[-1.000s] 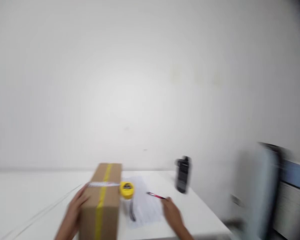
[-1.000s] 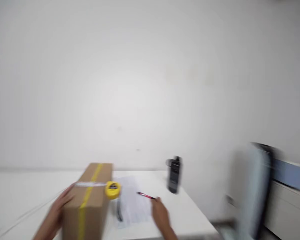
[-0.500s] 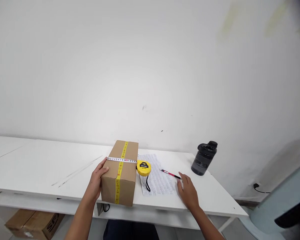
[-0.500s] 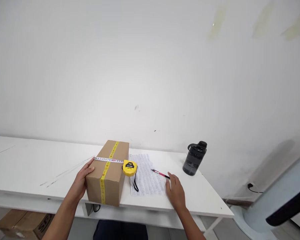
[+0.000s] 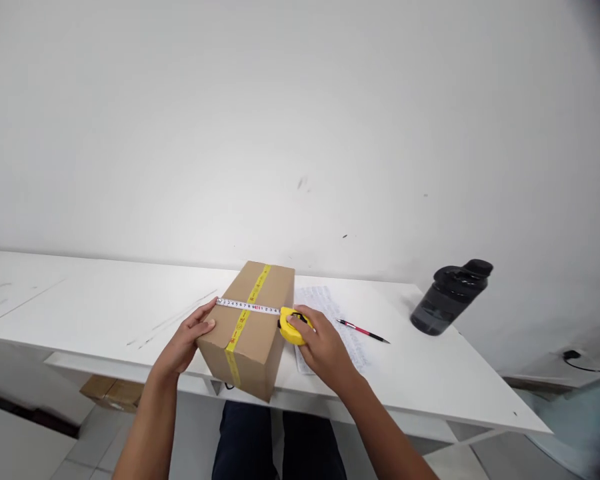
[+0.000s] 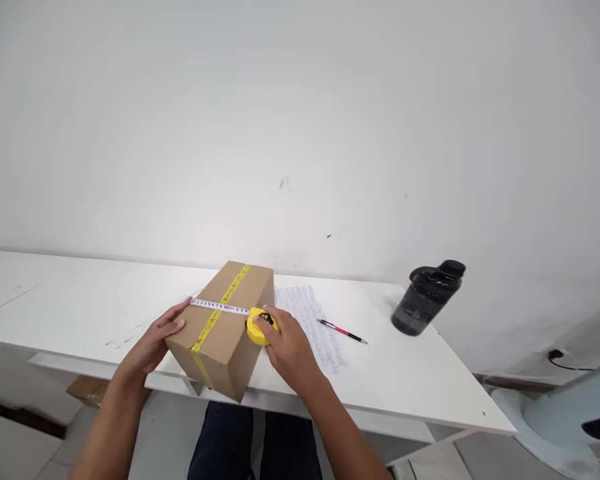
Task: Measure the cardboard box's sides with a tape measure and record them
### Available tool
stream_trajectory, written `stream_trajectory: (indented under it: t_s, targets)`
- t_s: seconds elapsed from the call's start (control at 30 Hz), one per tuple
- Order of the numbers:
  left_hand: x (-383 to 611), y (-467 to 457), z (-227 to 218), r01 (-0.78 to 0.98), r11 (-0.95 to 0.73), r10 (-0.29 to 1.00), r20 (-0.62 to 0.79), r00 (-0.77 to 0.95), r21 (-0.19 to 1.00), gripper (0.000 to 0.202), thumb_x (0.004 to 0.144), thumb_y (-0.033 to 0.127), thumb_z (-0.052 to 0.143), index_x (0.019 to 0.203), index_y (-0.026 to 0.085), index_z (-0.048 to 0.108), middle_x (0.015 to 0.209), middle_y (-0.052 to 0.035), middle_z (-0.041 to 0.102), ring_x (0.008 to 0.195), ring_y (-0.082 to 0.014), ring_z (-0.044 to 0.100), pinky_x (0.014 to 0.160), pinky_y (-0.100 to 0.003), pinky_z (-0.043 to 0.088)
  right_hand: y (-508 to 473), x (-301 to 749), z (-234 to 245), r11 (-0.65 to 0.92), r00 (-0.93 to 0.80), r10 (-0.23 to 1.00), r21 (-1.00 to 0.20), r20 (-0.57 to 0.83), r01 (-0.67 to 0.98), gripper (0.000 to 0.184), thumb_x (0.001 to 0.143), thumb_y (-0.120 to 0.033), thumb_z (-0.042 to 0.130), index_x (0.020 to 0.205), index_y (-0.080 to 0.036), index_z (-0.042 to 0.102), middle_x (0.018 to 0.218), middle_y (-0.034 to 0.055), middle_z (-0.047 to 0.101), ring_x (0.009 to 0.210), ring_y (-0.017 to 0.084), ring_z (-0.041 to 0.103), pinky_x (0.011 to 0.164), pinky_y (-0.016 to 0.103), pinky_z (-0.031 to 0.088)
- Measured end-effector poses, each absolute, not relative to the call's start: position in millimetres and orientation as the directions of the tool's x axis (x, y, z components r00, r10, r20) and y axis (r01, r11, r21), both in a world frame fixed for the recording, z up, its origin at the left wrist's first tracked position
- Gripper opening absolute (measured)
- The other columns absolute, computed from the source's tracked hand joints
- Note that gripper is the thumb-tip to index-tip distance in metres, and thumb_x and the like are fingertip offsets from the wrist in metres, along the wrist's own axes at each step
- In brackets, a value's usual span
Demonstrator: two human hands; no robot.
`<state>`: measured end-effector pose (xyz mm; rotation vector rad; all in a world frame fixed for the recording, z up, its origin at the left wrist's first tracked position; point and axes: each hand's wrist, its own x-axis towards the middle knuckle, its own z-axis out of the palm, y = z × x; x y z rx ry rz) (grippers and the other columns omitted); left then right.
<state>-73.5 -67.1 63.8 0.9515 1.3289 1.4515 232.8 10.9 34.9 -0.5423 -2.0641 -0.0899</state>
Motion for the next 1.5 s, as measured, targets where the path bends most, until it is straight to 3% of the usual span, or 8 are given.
stream_trajectory:
  t_s: [0.17,0.33,0.5,0.57,0.9,1.13,1.33,1.5]
  targets:
    - [-105,-29,89,0.055,0.131,0.991,-0.128,-0.048,0.99,0.072,0.052,0.053,0.092,0.115,0.021,0.077,0.127,-0.0172,0.072,0.107,-0.0372,0.072,0.087,-0.046,0.06,-13,233,44,0.924,-0.438,0.358,-0.244,0.824,0.296,0.045,0.085,-0.008,0.051,0.126,-0.024,0.061,0.118,0.0108,0.074,0.105,0.024,0.072,0.082,0.038,0.06]
    - [-96,20,106,0.192,0.1,0.984,-0.068,-0.167,0.976,0.061,0.055,0.049,0.091,0.105,0.016,0.077,0.121,-0.0195,0.073,0.106,-0.0356,0.071,0.094,-0.051,0.057,-24,235,40,0.794,-0.263,0.555,-0.407,0.789,0.452,0.037,0.083,-0.013,0.057,0.115,-0.025,0.068,0.115,0.0079,0.078,0.105,0.027,0.072,0.092,0.045,0.051]
    - [-61,-30,95,0.41,-0.088,0.807,0.306,-0.504,0.908,0.049,0.09,0.051,0.065,0.131,0.023,0.063,0.151,-0.0121,0.054,0.148,-0.029,0.039,0.124,-0.05,0.028,-32,255,21,0.563,0.095,0.786,-0.771,0.611,0.298,0.045,0.078,-0.034,0.076,0.121,-0.026,0.066,0.112,0.0078,0.077,0.104,0.03,0.07,0.097,0.05,0.049]
    - [-45,-74,77,0.571,-0.188,0.661,0.533,-0.528,0.799,0.039,0.1,0.049,0.051,0.125,0.023,0.067,0.139,-0.0106,0.064,0.137,-0.0268,0.053,0.118,-0.047,0.039,-38,263,15,0.425,0.199,0.882,-0.903,0.427,0.055,0.057,0.076,-0.039,0.081,0.127,-0.025,0.06,0.11,0.008,0.077,0.1,0.027,0.071,0.089,0.046,0.055]
    - [-5,-162,27,0.932,-0.205,0.476,0.863,-0.171,0.298,0.077,0.086,0.04,0.076,0.154,0.031,0.041,0.147,-0.0127,0.053,0.141,-0.0307,0.047,0.118,-0.05,0.038,-51,258,24,0.387,0.01,0.919,-0.898,0.394,-0.211,0.074,0.066,-0.033,0.092,0.132,-0.03,0.059,0.105,0.0055,0.075,0.085,0.023,0.074,0.072,0.036,0.063]
    - [-19,-137,23,0.816,-0.149,0.567,0.725,-0.392,0.558,0.036,0.097,0.029,0.062,0.132,0.032,0.066,0.128,-0.0048,0.069,0.121,-0.0212,0.064,0.105,-0.039,0.052,-47,233,26,0.544,-0.023,0.832,-0.823,0.555,-0.166,0.048,0.076,-0.033,0.086,0.121,-0.031,0.069,0.102,0.0038,0.077,0.08,0.019,0.074,0.063,0.027,0.061]
    - [-16,-117,38,0.739,-0.253,0.598,0.702,-0.387,0.624,0.033,0.098,0.033,0.059,0.131,0.032,0.067,0.135,-0.0039,0.066,0.129,-0.0213,0.058,0.112,-0.041,0.046,-10,243,40,0.545,-0.028,0.835,-0.833,0.55,-0.095,0.055,0.082,-0.049,0.078,0.132,-0.028,0.066,0.131,0.0088,0.07,0.123,0.03,0.065,0.104,0.045,0.055]
    - [-16,-111,24,0.601,-0.299,0.657,0.617,-0.434,0.741,0.035,0.096,0.043,0.062,0.129,0.031,0.068,0.133,-0.0055,0.068,0.124,-0.0242,0.062,0.111,-0.043,0.048,2,236,41,0.531,-0.007,0.846,-0.846,0.532,-0.052,0.052,0.087,-0.05,0.071,0.133,-0.027,0.062,0.135,0.0095,0.066,0.124,0.029,0.063,0.107,0.05,0.051]
